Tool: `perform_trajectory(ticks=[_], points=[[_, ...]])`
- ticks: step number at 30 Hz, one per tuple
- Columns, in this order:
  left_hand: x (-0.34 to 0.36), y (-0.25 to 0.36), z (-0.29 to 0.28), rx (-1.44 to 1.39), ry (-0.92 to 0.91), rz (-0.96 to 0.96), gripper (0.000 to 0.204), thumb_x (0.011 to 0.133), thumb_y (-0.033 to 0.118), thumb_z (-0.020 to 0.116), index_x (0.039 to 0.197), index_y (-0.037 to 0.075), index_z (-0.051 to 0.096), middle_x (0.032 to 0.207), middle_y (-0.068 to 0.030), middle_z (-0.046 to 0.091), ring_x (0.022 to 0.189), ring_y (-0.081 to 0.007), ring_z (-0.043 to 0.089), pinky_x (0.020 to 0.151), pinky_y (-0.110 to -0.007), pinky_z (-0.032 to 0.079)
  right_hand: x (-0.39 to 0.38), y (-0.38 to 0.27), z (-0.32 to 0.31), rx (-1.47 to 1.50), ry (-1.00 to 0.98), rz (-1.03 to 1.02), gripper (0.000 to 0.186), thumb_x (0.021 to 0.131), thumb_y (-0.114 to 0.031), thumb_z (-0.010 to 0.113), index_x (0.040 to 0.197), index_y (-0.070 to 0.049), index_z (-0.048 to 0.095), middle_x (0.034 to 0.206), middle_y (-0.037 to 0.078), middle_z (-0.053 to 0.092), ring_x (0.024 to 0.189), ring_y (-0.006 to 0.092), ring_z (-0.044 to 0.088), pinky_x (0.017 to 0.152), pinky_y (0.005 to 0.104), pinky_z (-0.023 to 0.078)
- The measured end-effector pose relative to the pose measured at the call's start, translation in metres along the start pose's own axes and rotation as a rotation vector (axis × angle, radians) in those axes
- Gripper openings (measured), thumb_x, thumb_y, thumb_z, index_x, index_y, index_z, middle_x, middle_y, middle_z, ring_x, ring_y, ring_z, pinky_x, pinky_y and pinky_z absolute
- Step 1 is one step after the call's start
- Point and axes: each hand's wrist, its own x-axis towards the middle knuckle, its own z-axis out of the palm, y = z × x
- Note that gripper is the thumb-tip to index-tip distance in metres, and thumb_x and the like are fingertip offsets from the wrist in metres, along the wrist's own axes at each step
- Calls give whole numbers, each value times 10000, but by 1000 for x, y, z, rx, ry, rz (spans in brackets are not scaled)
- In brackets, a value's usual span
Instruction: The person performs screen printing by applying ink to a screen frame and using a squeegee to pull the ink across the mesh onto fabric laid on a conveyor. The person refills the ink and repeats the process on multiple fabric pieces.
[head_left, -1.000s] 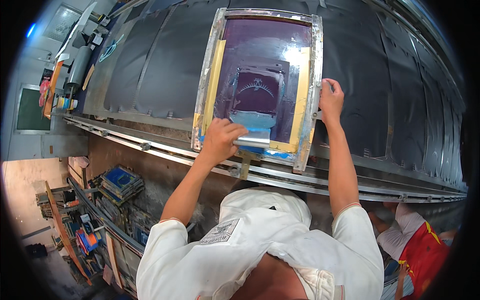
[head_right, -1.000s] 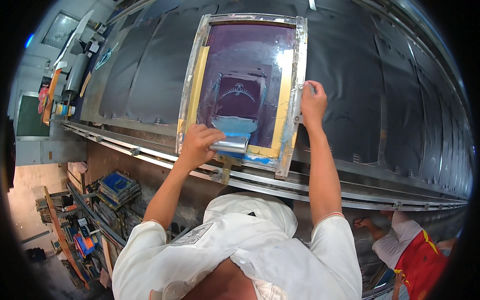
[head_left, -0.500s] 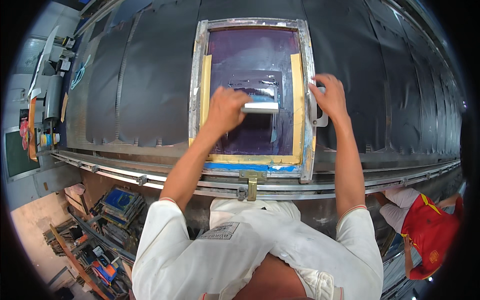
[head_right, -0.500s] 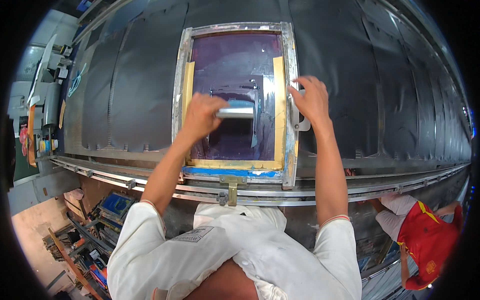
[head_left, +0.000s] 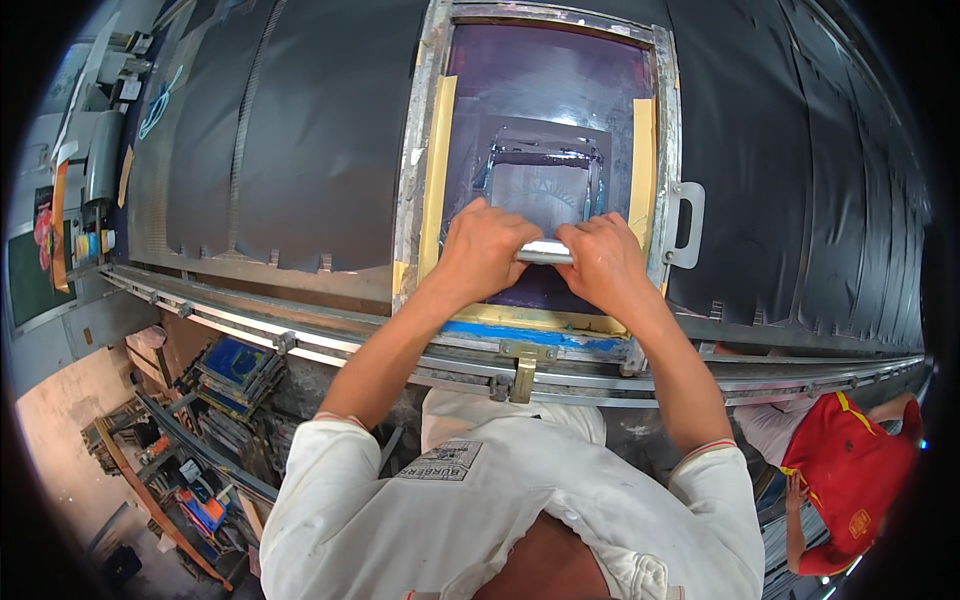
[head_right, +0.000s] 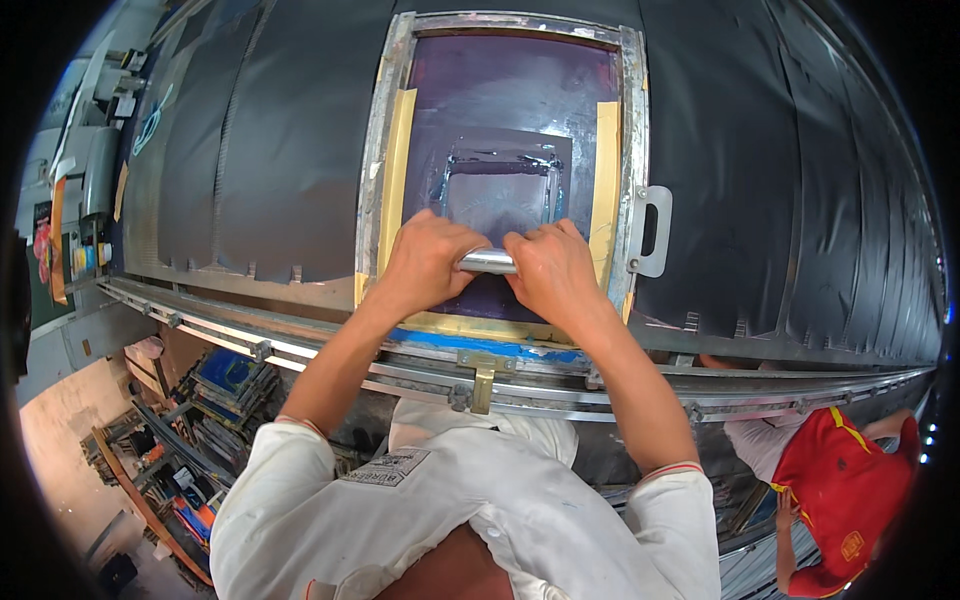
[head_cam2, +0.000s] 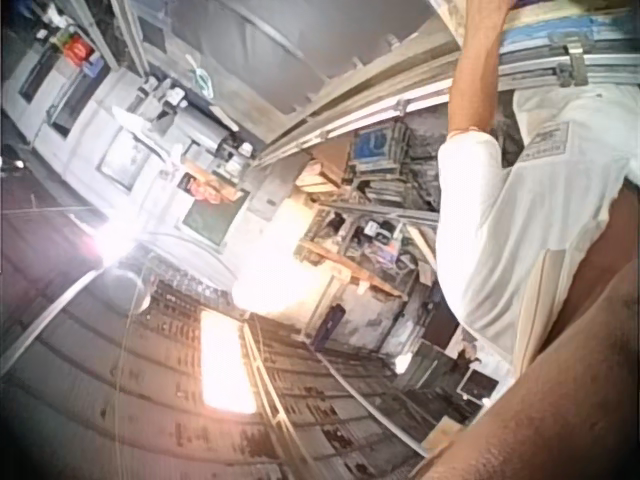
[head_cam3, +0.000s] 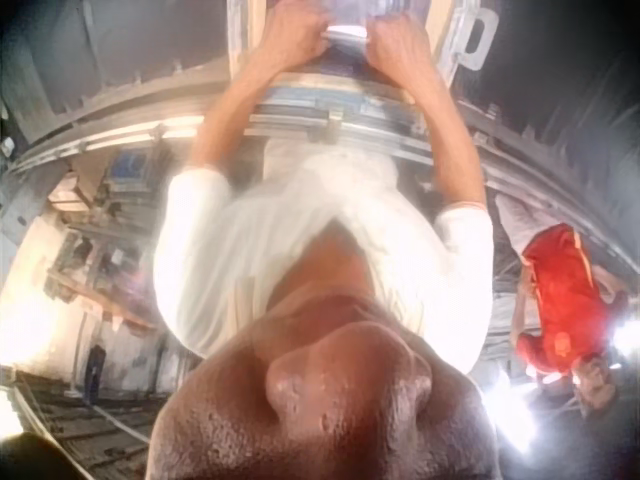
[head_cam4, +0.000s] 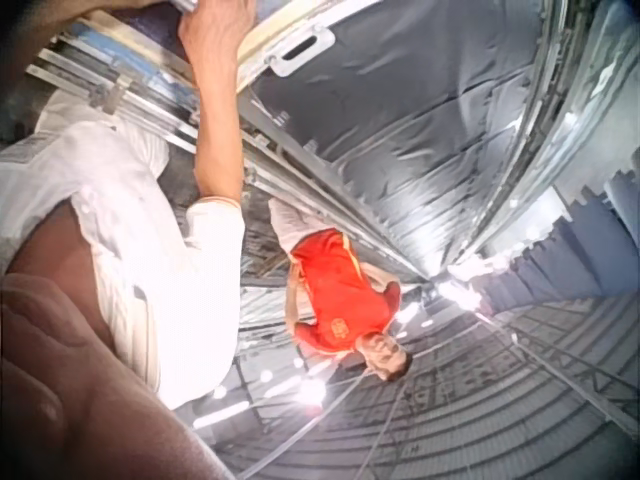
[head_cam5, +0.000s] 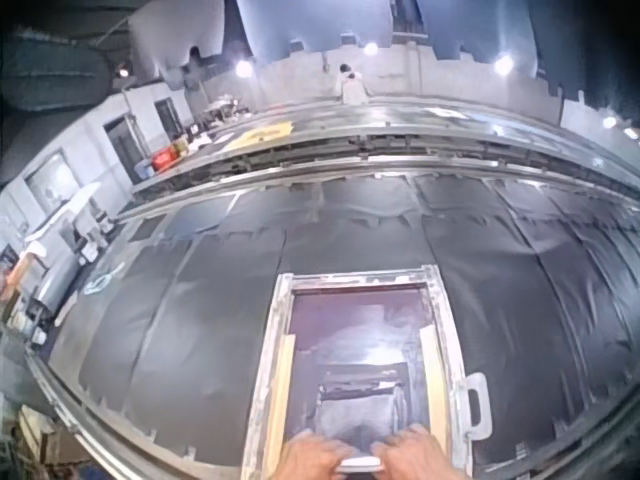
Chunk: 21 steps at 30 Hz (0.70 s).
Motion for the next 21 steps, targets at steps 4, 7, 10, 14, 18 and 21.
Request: perform_trajectory(ticks=[4, 7, 10, 14, 18, 21], points=[[65, -31, -19, 96, 38, 32, 221, 662, 175, 803, 876, 141, 759, 797, -98, 718, 735, -324, 659, 732, -399, 471, 50, 26, -34, -28, -63, 88, 170, 761, -211, 781, 841, -83, 703, 741, 190, 695, 754, 395, 696, 718, 502, 539], [111, -51, -23, 113, 63, -31, 175, 691, 172, 785, 857, 130, 747, 727, -128, 689, 671, -365, 642, 723, -444, 481, 93, 59, -38, 35, -26, 93, 176, 762, -220, 772, 852, -85, 706, 780, 193, 703, 768, 389, 698, 702, 488, 560], [54, -27, -5, 71, 105, -23, 198, 667, 103, 774, 860, 144, 752, 798, -101, 718, 755, -310, 669, 738, -417, 460, 47, 33, -16, 63, -24, 83, 182, 729, -176, 803, 828, -86, 679, 730, 182, 677, 768, 408, 672, 728, 493, 533], [-3, 3, 1, -13, -27, 9, 252, 636, 87, 778, 875, 164, 752, 779, -54, 707, 764, -269, 670, 712, -397, 431, -13, -1, 1, 59, -51, -11, 181, 704, -159, 803, 768, -82, 652, 662, 156, 649, 650, 364, 644, 682, 469, 491], [70, -29, -14, 85, 44, 65, 235, 648, 127, 769, 882, 148, 753, 771, -106, 706, 768, -326, 674, 738, -421, 469, 46, 39, -28, 9, -52, 73, 182, 754, -221, 793, 857, -93, 715, 726, 178, 692, 738, 391, 696, 701, 492, 562], [107, -60, -23, 119, 39, -25, 184, 677, 169, 785, 858, 136, 769, 795, -122, 722, 730, -336, 687, 675, -411, 525, 99, 57, -38, 18, -68, 46, 188, 768, -222, 750, 851, -56, 719, 807, 217, 701, 778, 423, 684, 709, 501, 549]])
